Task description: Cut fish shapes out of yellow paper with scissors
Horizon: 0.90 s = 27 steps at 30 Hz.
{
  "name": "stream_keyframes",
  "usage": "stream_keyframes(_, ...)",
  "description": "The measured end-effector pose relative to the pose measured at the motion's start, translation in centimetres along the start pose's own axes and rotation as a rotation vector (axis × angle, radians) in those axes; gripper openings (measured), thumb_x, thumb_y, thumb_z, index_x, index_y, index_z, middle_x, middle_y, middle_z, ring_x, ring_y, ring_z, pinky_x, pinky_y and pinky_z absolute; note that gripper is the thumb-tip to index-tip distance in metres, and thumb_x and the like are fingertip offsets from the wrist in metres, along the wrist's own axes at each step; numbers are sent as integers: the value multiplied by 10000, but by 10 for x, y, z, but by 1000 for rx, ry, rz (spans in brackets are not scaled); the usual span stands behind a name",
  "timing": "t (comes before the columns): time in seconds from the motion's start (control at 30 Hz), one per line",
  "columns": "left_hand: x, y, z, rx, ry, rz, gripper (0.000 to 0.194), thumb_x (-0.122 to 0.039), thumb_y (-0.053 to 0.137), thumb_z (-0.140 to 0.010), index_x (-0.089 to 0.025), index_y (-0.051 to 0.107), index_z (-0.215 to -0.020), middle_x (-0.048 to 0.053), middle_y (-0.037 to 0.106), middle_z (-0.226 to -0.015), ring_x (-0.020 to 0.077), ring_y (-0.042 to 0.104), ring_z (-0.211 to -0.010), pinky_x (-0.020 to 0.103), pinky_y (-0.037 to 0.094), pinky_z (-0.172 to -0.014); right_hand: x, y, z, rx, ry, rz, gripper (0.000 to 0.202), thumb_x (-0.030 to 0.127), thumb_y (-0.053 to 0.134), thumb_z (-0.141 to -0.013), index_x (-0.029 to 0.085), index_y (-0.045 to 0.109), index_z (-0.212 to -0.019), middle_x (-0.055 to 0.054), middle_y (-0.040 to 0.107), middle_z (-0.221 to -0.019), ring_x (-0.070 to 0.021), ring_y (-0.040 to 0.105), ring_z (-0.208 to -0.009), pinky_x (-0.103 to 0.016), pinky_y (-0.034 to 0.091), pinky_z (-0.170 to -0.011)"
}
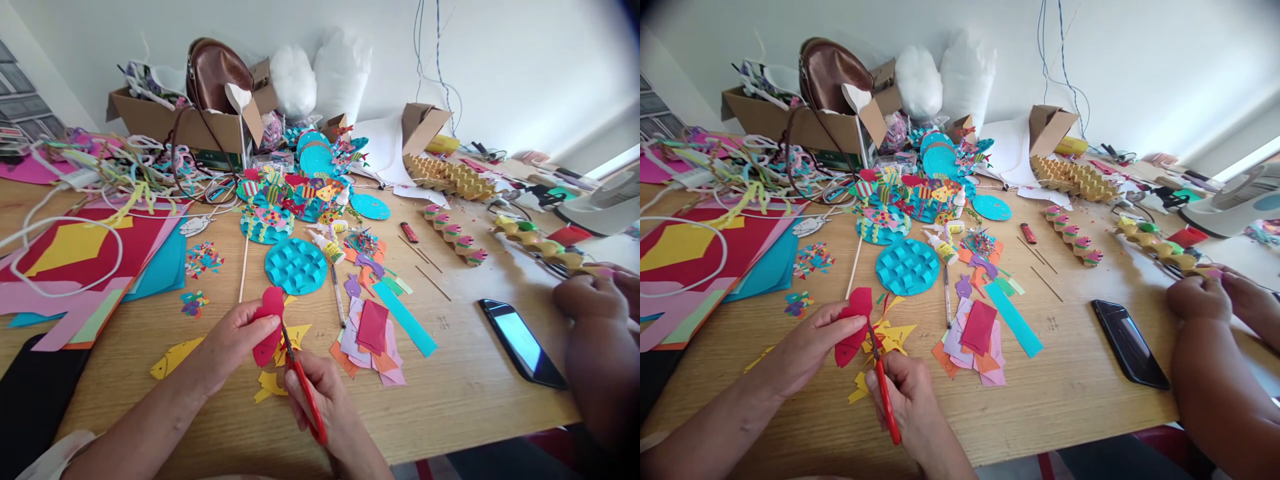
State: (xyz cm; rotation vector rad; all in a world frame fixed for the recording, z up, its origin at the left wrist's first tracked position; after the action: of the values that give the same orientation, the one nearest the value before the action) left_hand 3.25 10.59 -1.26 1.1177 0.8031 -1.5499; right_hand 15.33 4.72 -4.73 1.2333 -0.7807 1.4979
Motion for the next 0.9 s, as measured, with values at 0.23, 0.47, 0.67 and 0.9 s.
stream_keyframes(0.23,-2,2,1,5,23,-24,260,-361,559,-725,-199,476,-540,-58,453,-508,109,373,-501,228,309,-492,-1,0,1,-11,6,19,556,715,487,-776,209,375,-575,74,390,-404,-54,302,-356,-183,219,-361)
stream_keyframes(0.47,2,5,2,-65,21,53,214,-354,598,-709,-184,543,-590,-49,511,-551,122,443,-552,235,371,-552,0,0,0,-36,11,-26,554,729,506,-741,202,430,-586,72,404,-414,-61,325,-344,-184,251,-356)
stream_keyframes(0.67,7,6,3,-79,7,32,209,-364,604,-720,-185,587,-614,-41,540,-572,138,471,-599,245,395,-587,-1,-1,0,-35,-8,-33,540,706,491,-774,204,414,-590,71,399,-418,-61,322,-349,-183,256,-361)
stream_keyframes(0.9,9,7,3,-103,-13,48,208,-363,618,-710,-189,577,-605,-46,526,-573,137,460,-601,243,382,-581,0,-2,-1,-54,-10,-41,560,733,479,-764,211,394,-580,72,387,-427,-60,315,-352,-183,267,-355)
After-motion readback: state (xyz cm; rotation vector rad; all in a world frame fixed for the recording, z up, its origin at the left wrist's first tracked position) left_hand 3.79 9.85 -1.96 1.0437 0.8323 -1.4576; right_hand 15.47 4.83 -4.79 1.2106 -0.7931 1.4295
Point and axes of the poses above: each hand's wrist, its own z-axis away from the middle knuckle, its own y-axis out of the palm, x = y × z, the point moved 5 cm from there along -z, towards the middle knuckle
